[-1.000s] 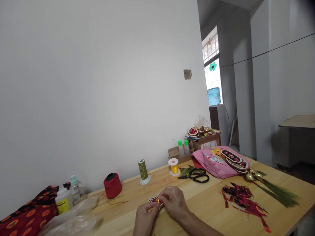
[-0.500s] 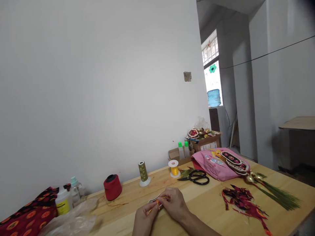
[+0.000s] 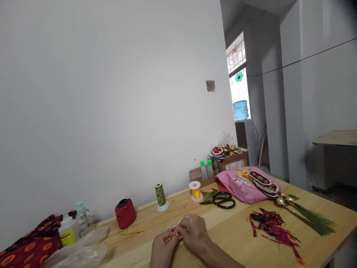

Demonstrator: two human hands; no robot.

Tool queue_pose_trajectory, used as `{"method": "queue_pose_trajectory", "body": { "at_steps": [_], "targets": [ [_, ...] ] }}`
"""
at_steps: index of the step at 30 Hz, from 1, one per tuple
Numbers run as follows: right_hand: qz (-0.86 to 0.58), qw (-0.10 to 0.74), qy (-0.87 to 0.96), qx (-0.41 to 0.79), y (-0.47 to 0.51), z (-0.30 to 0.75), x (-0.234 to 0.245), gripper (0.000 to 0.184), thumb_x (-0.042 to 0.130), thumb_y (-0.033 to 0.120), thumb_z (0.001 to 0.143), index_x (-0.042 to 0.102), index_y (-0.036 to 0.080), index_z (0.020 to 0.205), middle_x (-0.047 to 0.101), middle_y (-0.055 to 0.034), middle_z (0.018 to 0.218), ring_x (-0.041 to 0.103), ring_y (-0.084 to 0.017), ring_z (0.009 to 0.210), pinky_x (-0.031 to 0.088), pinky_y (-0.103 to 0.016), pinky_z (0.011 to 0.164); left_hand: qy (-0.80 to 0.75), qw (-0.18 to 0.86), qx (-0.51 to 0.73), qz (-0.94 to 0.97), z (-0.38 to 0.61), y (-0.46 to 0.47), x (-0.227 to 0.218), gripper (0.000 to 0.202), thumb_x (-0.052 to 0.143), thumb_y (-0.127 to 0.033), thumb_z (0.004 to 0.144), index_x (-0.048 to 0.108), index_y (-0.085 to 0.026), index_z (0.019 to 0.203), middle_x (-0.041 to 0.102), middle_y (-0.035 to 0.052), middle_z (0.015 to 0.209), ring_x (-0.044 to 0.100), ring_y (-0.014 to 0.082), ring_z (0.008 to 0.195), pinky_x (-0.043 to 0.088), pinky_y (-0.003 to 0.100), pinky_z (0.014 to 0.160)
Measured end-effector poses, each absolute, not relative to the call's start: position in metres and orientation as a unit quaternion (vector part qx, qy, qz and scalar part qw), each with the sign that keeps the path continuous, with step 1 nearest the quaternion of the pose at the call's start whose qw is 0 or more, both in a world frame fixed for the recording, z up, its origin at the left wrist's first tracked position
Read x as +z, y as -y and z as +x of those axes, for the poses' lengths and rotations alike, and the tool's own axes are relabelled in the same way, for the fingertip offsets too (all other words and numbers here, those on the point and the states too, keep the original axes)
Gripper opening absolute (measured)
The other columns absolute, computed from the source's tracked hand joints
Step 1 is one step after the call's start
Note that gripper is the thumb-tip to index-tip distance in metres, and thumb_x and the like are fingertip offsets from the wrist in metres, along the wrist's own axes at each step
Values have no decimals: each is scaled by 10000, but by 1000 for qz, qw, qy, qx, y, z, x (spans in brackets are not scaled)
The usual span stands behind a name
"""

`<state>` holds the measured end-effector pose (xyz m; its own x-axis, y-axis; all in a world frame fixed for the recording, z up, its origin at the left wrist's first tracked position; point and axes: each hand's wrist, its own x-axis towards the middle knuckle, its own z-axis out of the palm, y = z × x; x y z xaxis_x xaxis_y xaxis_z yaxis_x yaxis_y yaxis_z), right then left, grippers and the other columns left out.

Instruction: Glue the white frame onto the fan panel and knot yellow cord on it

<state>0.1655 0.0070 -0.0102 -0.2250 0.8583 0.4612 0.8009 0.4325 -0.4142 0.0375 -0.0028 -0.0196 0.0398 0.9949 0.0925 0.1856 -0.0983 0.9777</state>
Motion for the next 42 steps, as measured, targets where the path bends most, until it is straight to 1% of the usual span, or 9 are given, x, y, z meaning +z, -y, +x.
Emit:
{"method": "queue_pose_trajectory", "body": {
  "at_steps": [3,7,10,15,25,30,32,36,42],
  "targets": [
    [-532,323,781,37,-6,164,-10,205,450,253,733,649,252,685,633,0,681,556,-130,638,307,-218,533,-517,425,475,572,38,2,-19,204,592,-324,563,596,-132,495,606,-1,485,514,139,520,366,217,526],
    [-529,324,783,41,-5,164,-10,197,451,251,738,644,252,696,636,0,706,561,-136,658,315,-223,551,-509,418,479,580,37,1,-20,207,594,-324,566,585,-134,484,617,9,521,522,145,549,377,224,558],
    [-528,328,783,28,-5,164,-11,194,450,245,737,641,246,698,631,-5,694,560,-138,650,312,-223,545,-512,416,483,576,37,1,-20,214,596,-328,562,580,-136,470,607,7,496,512,143,526,371,225,534],
    [-520,327,789,16,-6,168,-11,203,447,256,743,632,233,664,622,-9,673,550,-133,635,305,-217,540,-520,407,472,584,38,2,-18,225,590,-340,566,635,-122,528,636,24,537,526,156,555,382,236,563],
    [-524,326,787,7,-5,167,-9,180,468,260,730,638,244,673,631,2,667,552,-134,624,306,-224,520,-531,384,466,595,38,6,-15,240,565,-337,573,627,-122,487,595,10,465,499,144,502,360,231,505],
    [-517,319,794,0,-3,173,-5,201,453,283,753,637,233,691,638,2,690,554,-126,641,316,-219,536,-549,361,458,598,37,5,-15,263,570,-365,559,664,-120,568,628,28,522,523,160,533,370,236,509],
    [-506,313,804,-2,-2,175,-3,199,453,288,757,638,232,709,639,4,712,556,-121,665,317,-213,542,-557,362,456,592,38,5,-16,263,576,-365,550,665,-119,572,626,25,520,513,148,520,363,229,502],
    [-498,302,813,8,-2,176,-3,184,468,298,756,641,240,729,642,14,718,553,-113,672,311,-210,537,-579,362,450,576,39,4,-20,238,575,-326,532,654,-102,550,573,-1,434,442,106,430,311,210,445],
    [-509,301,806,25,-5,178,-5,199,446,299,775,635,237,783,641,1,771,539,-115,703,313,-214,569,-580,372,453,566,41,3,-22,211,572,-300,540,632,-98,540,530,-28,420,389,72,413,264,186,421]
  ]
}}
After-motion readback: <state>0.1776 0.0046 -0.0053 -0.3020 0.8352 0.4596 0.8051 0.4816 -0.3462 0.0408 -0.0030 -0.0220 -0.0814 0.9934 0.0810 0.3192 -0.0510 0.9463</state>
